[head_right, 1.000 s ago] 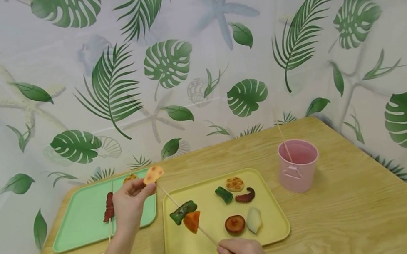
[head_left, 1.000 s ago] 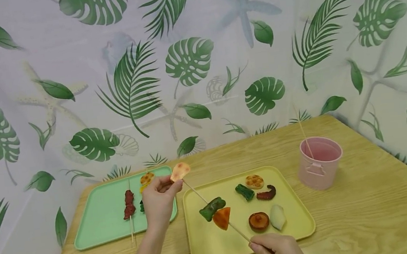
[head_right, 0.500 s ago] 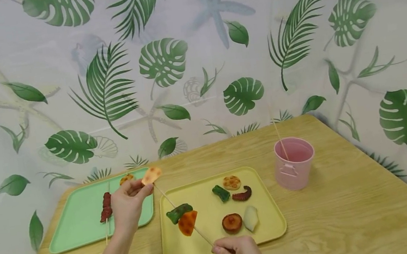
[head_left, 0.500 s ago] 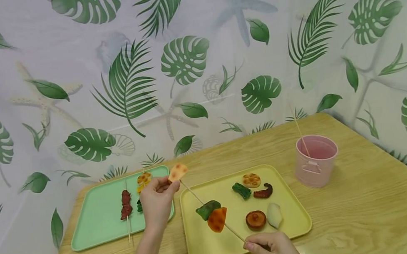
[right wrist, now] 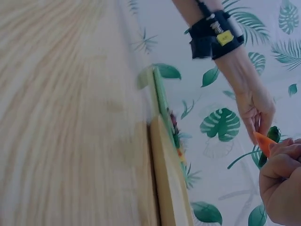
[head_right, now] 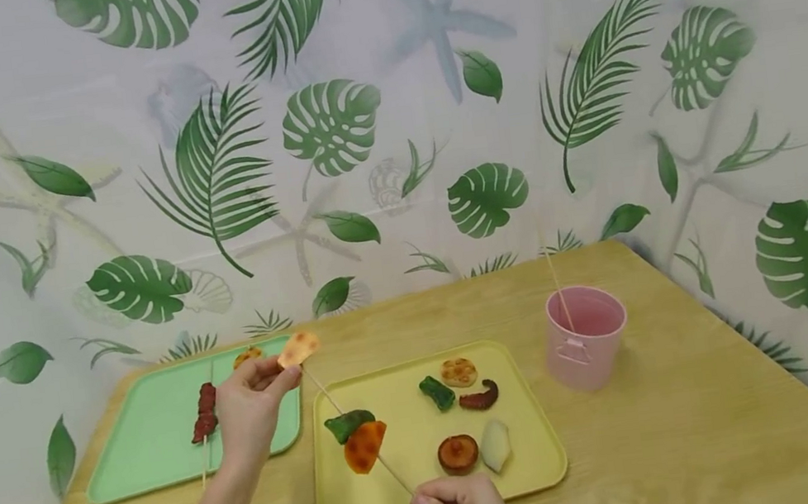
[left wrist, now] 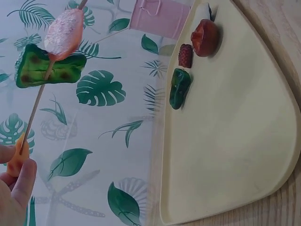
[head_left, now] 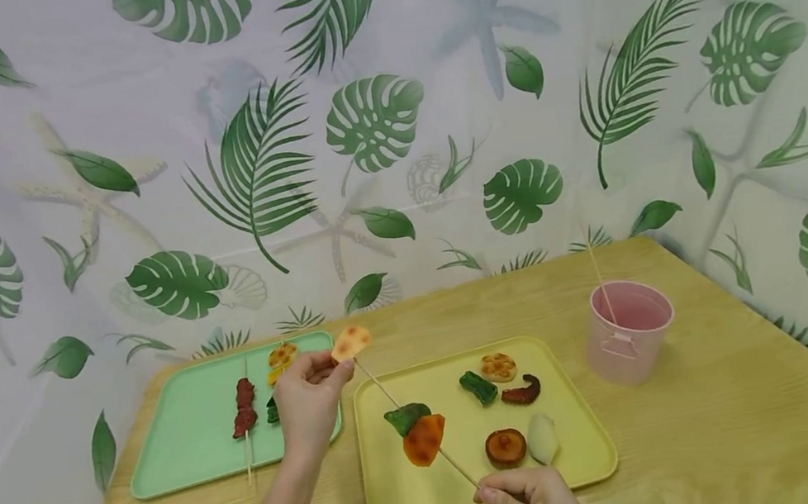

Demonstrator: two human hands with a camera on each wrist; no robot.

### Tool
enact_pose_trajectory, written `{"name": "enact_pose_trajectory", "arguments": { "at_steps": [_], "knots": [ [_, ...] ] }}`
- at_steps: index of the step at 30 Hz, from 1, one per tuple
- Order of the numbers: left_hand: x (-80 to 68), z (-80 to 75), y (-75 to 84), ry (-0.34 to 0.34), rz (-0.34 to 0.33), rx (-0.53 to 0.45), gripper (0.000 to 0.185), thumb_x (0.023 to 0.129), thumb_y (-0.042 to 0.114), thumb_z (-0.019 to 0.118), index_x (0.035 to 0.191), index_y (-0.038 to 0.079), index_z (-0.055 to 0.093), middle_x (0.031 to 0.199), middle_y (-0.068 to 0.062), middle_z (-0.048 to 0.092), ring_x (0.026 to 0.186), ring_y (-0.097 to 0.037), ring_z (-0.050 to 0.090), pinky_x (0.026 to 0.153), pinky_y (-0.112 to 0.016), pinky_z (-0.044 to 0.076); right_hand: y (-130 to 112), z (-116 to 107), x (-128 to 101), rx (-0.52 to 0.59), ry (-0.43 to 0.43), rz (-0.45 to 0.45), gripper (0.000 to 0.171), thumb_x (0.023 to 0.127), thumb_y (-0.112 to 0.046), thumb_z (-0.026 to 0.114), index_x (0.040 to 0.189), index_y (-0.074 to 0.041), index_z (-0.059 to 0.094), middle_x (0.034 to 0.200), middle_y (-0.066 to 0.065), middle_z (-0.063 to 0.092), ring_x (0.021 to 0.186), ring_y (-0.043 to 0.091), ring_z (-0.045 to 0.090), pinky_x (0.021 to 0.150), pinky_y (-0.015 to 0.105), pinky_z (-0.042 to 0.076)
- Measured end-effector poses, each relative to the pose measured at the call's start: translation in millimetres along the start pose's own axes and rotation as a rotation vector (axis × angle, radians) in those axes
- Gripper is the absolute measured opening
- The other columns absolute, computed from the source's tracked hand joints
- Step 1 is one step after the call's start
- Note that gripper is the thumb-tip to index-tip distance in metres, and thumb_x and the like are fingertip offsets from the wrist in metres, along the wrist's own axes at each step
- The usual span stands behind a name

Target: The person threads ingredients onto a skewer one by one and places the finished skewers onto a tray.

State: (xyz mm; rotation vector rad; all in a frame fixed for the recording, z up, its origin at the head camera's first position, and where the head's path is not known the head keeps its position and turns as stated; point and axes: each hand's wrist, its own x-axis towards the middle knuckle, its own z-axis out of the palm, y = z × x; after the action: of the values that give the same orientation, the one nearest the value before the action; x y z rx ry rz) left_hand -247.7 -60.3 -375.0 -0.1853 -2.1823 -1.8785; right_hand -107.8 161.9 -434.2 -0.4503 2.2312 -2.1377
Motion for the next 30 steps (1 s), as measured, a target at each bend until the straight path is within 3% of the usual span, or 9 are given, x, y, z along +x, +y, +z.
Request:
{"name": "enact_pose_trajectory", "arguments": {
  "at_steps": [6,8,10,12,15,18,20,23,30],
  "knots": [
    [1.9,-1.0,-5.9,-0.023,-0.037,-0.037,0.021,0.081,0.005,0.070,0.097,-0.007,0.063,0.083,-0.015,0.065,0.071,-0.015,0.065,0.065,-0.023,0.053,-5,-4,1,0.149,-0.014,0.140,0.033,0.094,-0.010,0.052,0.097,0.022,0.056,0.059,-0.005,0.049,0.043,0.002,0.033,0.041,0.018,0.026],
    [2.3,0.4,-9.5,-0.034,-0.072,-0.061,0.021,0.082,0.004,0.070,0.097,-0.008,0.062,0.082,-0.015,0.065,0.072,-0.017,0.066,0.065,-0.023,0.053,-9,-7,2,0.055,0.019,0.191,0.032,0.093,-0.014,0.056,0.098,0.018,0.060,0.061,-0.004,0.052,0.044,0.003,0.036,0.041,0.018,0.029],
    [2.3,1.6,-13.7,-0.042,-0.114,-0.072,0.022,0.081,0.003,0.070,0.098,-0.008,0.061,0.083,-0.014,0.064,0.073,-0.019,0.066,0.066,-0.024,0.053,-11,-8,2,-0.175,0.045,0.147,0.029,0.091,-0.017,0.060,0.097,0.011,0.065,0.064,-0.004,0.055,0.047,0.002,0.040,0.044,0.019,0.035],
    [2.2,2.8,-16.9,-0.041,-0.141,-0.066,0.023,0.081,0.004,0.070,0.098,-0.008,0.061,0.083,-0.014,0.064,0.074,-0.020,0.066,0.066,-0.024,0.053,-11,-6,-2,-0.527,0.105,-0.002,0.021,0.089,-0.021,0.063,0.094,-0.002,0.070,0.065,-0.007,0.056,0.050,0.000,0.044,0.046,0.019,0.038],
    [3.1,4.2,-19.4,-0.030,-0.148,-0.061,0.025,0.082,0.005,0.070,0.100,-0.008,0.061,0.085,-0.015,0.064,0.074,-0.019,0.066,0.066,-0.024,0.054,-7,-1,-7,-1.055,0.264,-0.422,0.028,0.096,-0.029,0.051,0.084,-0.011,0.070,0.062,-0.011,0.054,0.048,-0.001,0.045,0.042,0.017,0.038],
    [3.8,4.7,-19.6,-0.015,-0.142,-0.056,0.025,0.083,0.007,0.070,0.101,-0.007,0.061,0.085,-0.015,0.063,0.071,-0.016,0.066,0.066,-0.024,0.053,-8,4,-8,-1.280,0.457,-0.780,0.044,0.100,-0.029,0.038,0.075,-0.009,0.068,0.055,-0.008,0.047,0.041,0.000,0.036,0.035,0.013,0.028],
    [3.7,4.5,-20.0,-0.006,-0.138,-0.064,0.024,0.082,0.006,0.070,0.099,-0.008,0.062,0.083,-0.015,0.063,0.069,-0.014,0.065,0.066,-0.024,0.054,-13,7,-6,-1.255,0.495,-0.893,0.047,0.101,-0.023,0.035,0.070,-0.005,0.065,0.052,-0.008,0.037,0.040,-0.002,0.026,0.034,0.009,0.020],
    [3.0,3.5,-21.3,0.006,-0.130,-0.087,0.022,0.082,0.004,0.070,0.097,-0.010,0.062,0.079,-0.013,0.063,0.066,-0.011,0.064,0.065,-0.024,0.053,-16,8,-4,-1.183,0.488,-0.925,0.045,0.101,-0.020,0.037,0.068,-0.003,0.063,0.052,-0.009,0.032,0.045,-0.005,0.019,0.037,0.006,0.017],
    [2.4,-1.5,-23.0,0.026,-0.120,-0.127,0.019,0.080,0.002,0.071,0.093,-0.008,0.063,0.072,-0.008,0.064,0.063,-0.013,0.064,0.064,-0.025,0.053,3,4,-5,-0.994,0.418,-0.841,0.040,0.099,-0.026,0.043,0.076,-0.004,0.067,0.059,-0.003,0.057,0.047,0.002,0.051,0.042,0.010,0.038]
  ]
}}
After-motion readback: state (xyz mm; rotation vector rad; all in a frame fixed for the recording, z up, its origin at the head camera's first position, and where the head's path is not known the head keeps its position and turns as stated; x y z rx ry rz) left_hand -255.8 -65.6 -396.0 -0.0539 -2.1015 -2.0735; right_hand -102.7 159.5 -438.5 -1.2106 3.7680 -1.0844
